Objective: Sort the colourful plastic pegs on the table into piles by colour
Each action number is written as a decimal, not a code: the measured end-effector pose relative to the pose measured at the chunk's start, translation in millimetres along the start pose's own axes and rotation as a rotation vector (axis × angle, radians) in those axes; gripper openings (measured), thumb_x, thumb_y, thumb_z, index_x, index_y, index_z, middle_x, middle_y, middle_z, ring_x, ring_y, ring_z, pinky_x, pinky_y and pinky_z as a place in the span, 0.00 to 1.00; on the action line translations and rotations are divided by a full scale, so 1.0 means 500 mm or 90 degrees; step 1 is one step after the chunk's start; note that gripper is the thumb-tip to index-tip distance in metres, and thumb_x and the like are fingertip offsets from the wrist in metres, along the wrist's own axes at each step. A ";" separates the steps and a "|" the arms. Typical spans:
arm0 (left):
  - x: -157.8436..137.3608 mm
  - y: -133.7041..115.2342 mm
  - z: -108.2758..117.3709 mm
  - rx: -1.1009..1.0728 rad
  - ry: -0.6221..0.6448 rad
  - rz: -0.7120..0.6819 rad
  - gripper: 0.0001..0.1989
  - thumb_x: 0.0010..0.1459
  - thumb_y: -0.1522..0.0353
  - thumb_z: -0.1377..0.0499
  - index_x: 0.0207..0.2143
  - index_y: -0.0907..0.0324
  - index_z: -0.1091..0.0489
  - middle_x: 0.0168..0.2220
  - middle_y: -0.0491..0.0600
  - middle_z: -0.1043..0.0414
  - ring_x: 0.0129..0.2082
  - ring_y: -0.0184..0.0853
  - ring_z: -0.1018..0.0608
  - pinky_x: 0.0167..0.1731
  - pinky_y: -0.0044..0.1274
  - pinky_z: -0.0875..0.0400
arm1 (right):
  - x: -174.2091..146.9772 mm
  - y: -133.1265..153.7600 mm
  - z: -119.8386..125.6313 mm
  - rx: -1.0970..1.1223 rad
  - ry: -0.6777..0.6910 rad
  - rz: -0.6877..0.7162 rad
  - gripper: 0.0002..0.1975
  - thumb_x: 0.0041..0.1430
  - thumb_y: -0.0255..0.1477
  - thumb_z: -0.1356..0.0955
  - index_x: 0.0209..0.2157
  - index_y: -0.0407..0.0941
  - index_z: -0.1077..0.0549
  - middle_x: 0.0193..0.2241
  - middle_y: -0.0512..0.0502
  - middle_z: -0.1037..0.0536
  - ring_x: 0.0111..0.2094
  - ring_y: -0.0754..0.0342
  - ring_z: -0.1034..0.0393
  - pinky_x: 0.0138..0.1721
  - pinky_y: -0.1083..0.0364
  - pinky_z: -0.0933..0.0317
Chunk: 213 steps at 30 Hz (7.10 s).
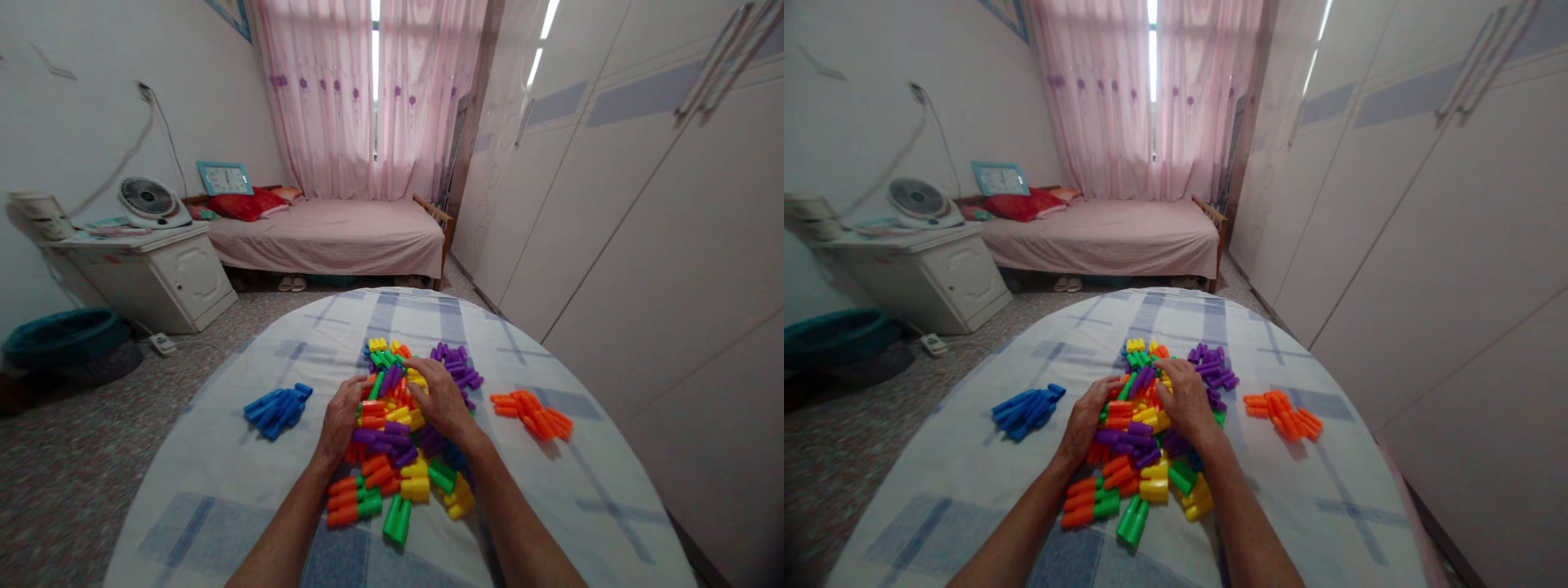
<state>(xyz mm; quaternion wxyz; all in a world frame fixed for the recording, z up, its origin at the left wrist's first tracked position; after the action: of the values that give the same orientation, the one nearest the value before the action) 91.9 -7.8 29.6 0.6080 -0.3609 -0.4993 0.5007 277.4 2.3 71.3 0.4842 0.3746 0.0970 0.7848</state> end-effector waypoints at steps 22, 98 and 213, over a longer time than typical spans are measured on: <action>-0.002 0.003 -0.005 -0.035 0.020 0.031 0.21 0.59 0.57 0.54 0.35 0.60 0.27 0.48 0.52 0.30 0.49 0.37 0.29 0.50 0.28 0.37 | -0.012 0.014 -0.056 -0.036 0.110 -0.052 0.11 0.52 0.21 0.36 0.38 0.45 0.29 0.39 0.46 0.28 0.43 0.53 0.35 0.46 0.54 0.43; -0.003 0.004 -0.007 -0.030 0.020 0.012 0.19 0.58 0.58 0.54 0.34 0.60 0.28 0.47 0.52 0.30 0.49 0.37 0.30 0.53 0.29 0.41 | -0.036 -0.196 0.112 -0.115 -0.133 -0.337 0.19 0.53 0.32 0.36 0.46 0.40 0.30 0.41 0.40 0.28 0.34 0.54 0.30 0.41 0.53 0.38; 0.000 0.013 0.006 -0.028 -0.051 0.012 0.22 0.58 0.57 0.56 0.35 0.59 0.27 0.47 0.52 0.29 0.49 0.37 0.29 0.49 0.28 0.35 | -0.017 -0.070 0.030 0.076 0.191 -0.183 0.18 0.56 0.32 0.38 0.46 0.41 0.29 0.36 0.44 0.23 0.36 0.53 0.29 0.38 0.56 0.38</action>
<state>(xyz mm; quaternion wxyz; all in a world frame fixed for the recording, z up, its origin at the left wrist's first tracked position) 87.2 -6.5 24.1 0.5750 -0.3585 -0.5306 0.5093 313.7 10.2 59.7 0.5479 0.2638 0.2671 0.7476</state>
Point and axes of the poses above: each hand's wrist, its own x-axis towards the middle knuckle, its own z-axis out of the back of the hand, y = z × x, the point moved 5 cm from there along x, towards the middle knuckle
